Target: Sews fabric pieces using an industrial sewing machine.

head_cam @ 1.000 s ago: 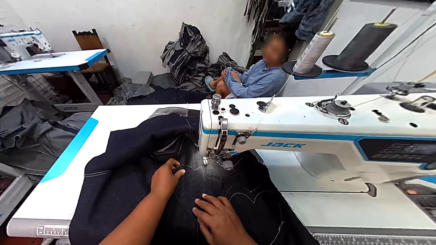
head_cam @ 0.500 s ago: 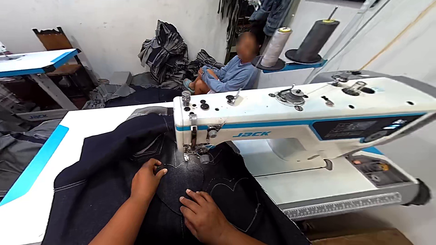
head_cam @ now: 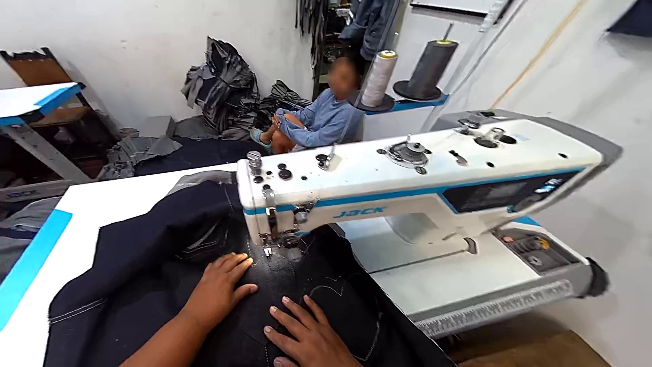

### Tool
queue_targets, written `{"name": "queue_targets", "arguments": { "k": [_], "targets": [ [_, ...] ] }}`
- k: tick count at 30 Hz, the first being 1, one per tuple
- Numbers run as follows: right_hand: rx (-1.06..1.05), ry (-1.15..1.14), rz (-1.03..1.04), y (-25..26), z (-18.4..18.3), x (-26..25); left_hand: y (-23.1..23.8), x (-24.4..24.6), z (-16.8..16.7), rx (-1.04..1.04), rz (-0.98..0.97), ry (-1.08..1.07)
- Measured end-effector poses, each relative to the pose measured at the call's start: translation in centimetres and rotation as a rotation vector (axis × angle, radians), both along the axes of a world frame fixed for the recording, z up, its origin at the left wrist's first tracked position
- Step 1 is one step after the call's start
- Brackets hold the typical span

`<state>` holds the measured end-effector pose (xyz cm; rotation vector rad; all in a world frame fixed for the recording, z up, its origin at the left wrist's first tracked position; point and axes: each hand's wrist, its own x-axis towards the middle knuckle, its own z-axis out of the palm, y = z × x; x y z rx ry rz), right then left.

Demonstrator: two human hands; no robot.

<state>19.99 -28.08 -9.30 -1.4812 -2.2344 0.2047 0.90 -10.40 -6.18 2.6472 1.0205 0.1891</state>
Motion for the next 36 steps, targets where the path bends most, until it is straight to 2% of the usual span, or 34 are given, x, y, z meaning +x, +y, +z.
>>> {"name": "queue_targets", "arguments": {
  "k": [2, 4, 8, 10, 21, 24, 26, 28, 29, 31, 32, 36],
  "targets": [
    [-0.025, 0.019, 0.002, 0.1, 0.3, 0.0, 0.4, 1.1, 2.3, -0.134, 0.088, 0.146],
    [-0.067, 0.028, 0.008, 0.1, 0.6, 0.0, 1.2, 1.7, 3.6, -0.238, 0.138, 0.202],
    [-0.108, 0.028, 0.022, 0.1, 0.9, 0.1, 2.2, 1.5, 3.2, -0.392, 0.241, 0.046],
    [-0.125, 0.029, 0.026, 0.2, 1.0, 0.1, 2.3, 1.5, 2.9, -0.417, 0.285, 0.003],
    [-0.217, 0.049, 0.013, 0.3, 1.4, 0.2, 2.3, 2.4, 3.0, -0.449, 0.377, 0.05],
    [-0.217, 0.053, 0.015, 0.2, 1.4, 0.2, 1.9, 2.6, 2.8, -0.36, 0.39, 0.059],
    [-0.226, 0.056, 0.012, 0.2, 1.5, 0.1, 0.8, 2.2, 2.2, -0.143, 0.29, 0.034],
    [-0.236, 0.062, 0.012, 0.3, 1.6, 0.2, -0.5, 1.2, 0.4, 0.167, 0.022, -0.081],
    [-0.236, 0.059, 0.013, 0.3, 1.6, 0.2, -0.9, 0.7, -0.2, 0.232, -0.139, -0.123],
    [-0.231, 0.055, 0.012, 0.3, 1.5, 0.2, -1.1, -0.2, -0.8, 0.173, -0.399, -0.113],
    [-0.227, 0.049, 0.012, 0.3, 1.5, 0.2, -1.0, -0.6, -1.0, 0.103, -0.456, -0.077],
    [-0.197, 0.022, 0.009, 0.3, 1.2, 0.1, -0.6, -1.1, -1.4, -0.004, -0.469, -0.057]
  ]
}}
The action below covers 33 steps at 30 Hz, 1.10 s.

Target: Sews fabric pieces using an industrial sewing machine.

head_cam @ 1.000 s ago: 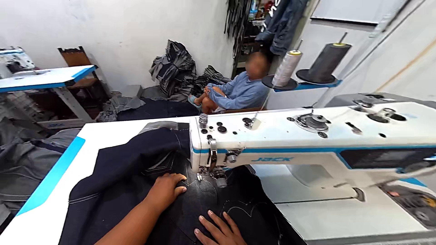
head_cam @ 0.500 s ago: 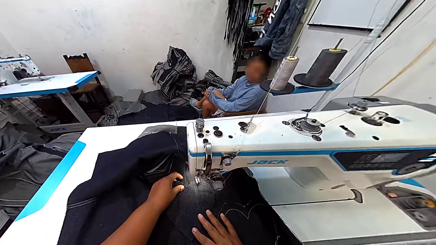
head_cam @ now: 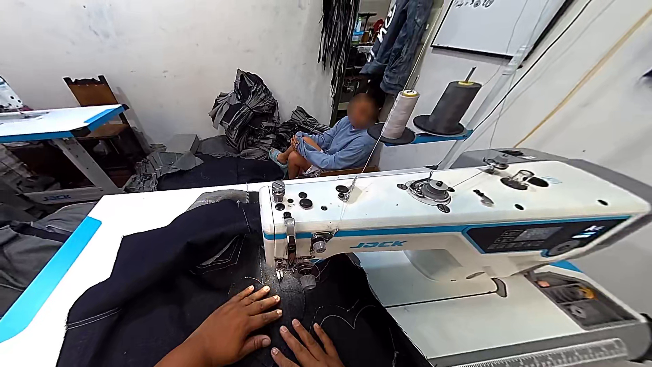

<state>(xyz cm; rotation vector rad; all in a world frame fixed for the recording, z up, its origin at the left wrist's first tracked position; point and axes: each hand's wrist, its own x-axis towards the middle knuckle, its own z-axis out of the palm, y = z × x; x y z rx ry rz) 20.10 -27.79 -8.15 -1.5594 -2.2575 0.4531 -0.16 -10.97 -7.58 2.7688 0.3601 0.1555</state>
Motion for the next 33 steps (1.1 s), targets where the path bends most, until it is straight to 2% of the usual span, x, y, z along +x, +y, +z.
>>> {"name": "queue_targets", "arguments": {
  "k": [8, 11, 14, 16, 19, 21, 23, 25, 27, 29, 33],
  "targets": [
    [-0.063, 0.071, -0.008, 0.2, 0.8, 0.0, -0.1, 0.2, 0.7, -0.048, 0.054, 0.117],
    [-0.052, 0.007, -0.103, -0.4, 0.7, -0.3, -0.2, 0.1, 0.6, -0.062, 0.061, 0.119],
    [-0.152, -0.106, -0.156, -0.4, 1.3, 0.1, -1.0, -0.1, 0.6, -0.095, 0.115, 0.114],
    [-0.148, -0.125, -0.075, 0.8, 1.1, 1.6, -1.9, 0.1, 0.9, -0.104, 0.209, 0.114],
    [-0.019, -0.148, 0.126, 4.6, 0.5, 5.5, -3.8, 1.4, 1.3, -0.142, 0.483, 0.163],
    [-0.126, -0.223, 0.144, 6.6, 2.2, 7.0, -5.0, 2.9, 1.8, -0.17, 0.656, 0.231],
    [-0.287, -0.277, 0.073, 7.0, 4.6, 5.8, -5.1, 3.8, 3.1, -0.208, 0.731, 0.337],
    [-0.272, -0.16, 0.038, 5.5, 4.4, 3.9, -4.1, 3.7, 4.5, -0.194, 0.71, 0.449],
    [-0.241, -0.071, 0.055, 4.5, 2.8, 3.1, -2.9, 2.8, 4.4, -0.167, 0.637, 0.463],
    [-0.189, -0.048, 0.054, 4.9, 1.8, 3.5, -1.7, 2.2, 3.5, -0.153, 0.587, 0.412],
    [-0.264, -0.075, 0.011, 6.4, 2.4, 4.4, 0.0, 3.1, 3.1, -0.134, 0.571, 0.4]
  ]
}}
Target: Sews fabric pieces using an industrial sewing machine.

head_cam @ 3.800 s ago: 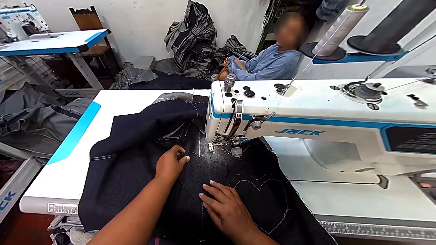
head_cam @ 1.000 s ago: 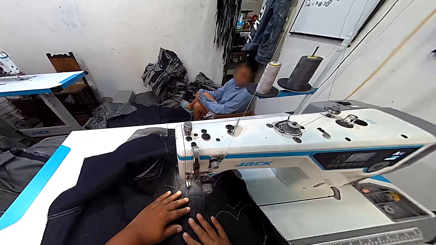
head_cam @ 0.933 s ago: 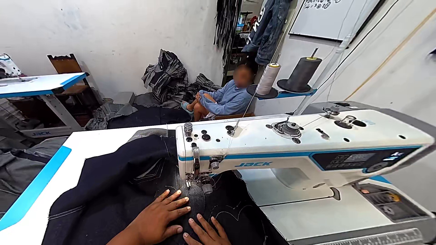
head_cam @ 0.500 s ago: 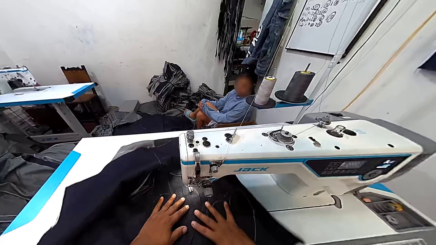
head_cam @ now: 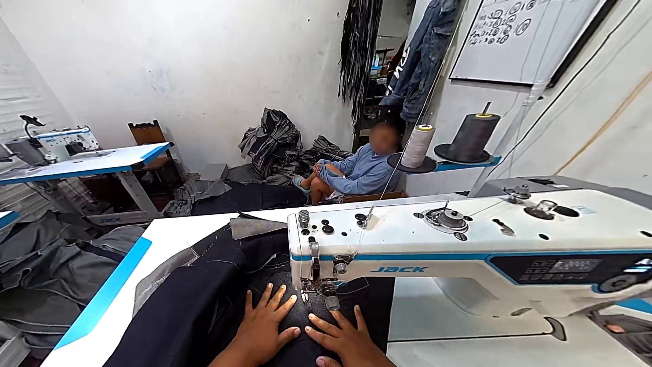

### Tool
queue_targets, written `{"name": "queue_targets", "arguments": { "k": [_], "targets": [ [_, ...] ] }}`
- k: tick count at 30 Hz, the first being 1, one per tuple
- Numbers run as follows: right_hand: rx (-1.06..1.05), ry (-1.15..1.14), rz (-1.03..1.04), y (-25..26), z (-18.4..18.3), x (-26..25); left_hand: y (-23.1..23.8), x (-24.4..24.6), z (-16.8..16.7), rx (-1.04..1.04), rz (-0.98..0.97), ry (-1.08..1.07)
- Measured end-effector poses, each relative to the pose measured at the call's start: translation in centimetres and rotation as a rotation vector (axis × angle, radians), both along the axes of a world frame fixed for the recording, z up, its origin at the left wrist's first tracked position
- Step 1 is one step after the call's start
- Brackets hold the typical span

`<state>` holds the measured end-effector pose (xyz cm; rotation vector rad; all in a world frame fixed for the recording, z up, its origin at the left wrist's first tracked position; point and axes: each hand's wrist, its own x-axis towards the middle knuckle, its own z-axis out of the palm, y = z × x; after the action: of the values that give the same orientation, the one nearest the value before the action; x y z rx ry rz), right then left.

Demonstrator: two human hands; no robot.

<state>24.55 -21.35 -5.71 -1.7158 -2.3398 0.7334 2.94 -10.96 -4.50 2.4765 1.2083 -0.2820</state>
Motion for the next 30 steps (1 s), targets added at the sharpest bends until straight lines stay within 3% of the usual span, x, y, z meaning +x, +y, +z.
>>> {"name": "queue_targets", "arguments": {
  "k": [19, 30],
  "targets": [
    [-0.012, -0.008, -0.043, 0.5, 0.4, -0.4, 1.4, 0.5, 0.7, -0.03, -0.01, 0.021],
    [0.02, -0.126, -0.229, 2.4, 0.1, -1.4, 3.4, 2.4, 1.2, -0.002, 0.136, 0.048]
  ]
}}
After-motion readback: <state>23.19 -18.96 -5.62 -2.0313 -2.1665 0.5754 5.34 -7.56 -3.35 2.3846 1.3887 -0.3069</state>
